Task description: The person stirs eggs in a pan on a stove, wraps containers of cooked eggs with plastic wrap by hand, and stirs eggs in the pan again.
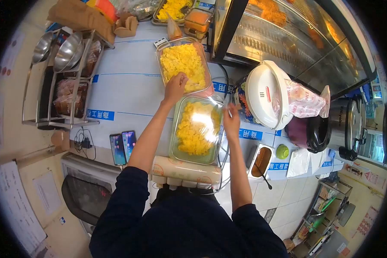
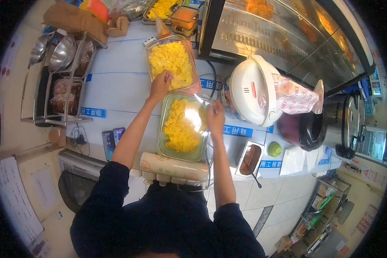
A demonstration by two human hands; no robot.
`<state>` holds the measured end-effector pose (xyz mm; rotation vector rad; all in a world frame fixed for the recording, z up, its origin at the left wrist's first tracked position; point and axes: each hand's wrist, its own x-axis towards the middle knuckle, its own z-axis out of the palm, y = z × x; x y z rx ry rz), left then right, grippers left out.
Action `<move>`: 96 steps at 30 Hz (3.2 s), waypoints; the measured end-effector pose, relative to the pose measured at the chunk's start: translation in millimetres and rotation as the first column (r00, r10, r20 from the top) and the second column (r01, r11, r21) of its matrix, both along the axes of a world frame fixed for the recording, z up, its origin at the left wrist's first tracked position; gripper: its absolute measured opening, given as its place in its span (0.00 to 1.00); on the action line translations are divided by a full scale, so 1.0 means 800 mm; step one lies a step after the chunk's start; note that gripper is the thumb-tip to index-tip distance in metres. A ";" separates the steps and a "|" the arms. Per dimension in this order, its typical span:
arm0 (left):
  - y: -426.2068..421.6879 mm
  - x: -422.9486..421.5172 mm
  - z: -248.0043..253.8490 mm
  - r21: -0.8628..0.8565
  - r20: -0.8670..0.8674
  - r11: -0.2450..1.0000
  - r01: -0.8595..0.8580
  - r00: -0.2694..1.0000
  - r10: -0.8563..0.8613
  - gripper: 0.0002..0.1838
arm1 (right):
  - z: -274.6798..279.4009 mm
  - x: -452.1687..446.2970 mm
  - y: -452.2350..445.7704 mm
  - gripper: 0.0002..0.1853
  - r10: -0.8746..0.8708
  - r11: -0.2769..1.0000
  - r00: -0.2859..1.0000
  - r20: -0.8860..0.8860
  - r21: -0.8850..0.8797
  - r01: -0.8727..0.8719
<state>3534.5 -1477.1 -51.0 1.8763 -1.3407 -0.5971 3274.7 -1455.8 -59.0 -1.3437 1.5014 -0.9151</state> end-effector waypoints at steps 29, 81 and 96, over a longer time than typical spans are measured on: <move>0.391 -0.045 -0.037 0.509 -0.423 0.823 0.252 0.906 -0.016 0.27 | -0.017 -0.122 0.243 0.18 0.609 0.705 0.786 -0.101 0.522 -0.480; 0.319 -0.209 -0.034 -0.032 0.392 0.615 0.788 0.576 -0.717 0.28 | -0.087 -0.145 0.352 0.09 -0.599 0.747 0.795 0.097 0.425 0.511; 0.319 -0.203 -0.035 -0.039 0.317 0.566 0.823 0.548 -0.774 0.32 | 0.067 -0.101 0.385 0.33 0.131 0.916 0.843 -0.522 -0.261 -0.304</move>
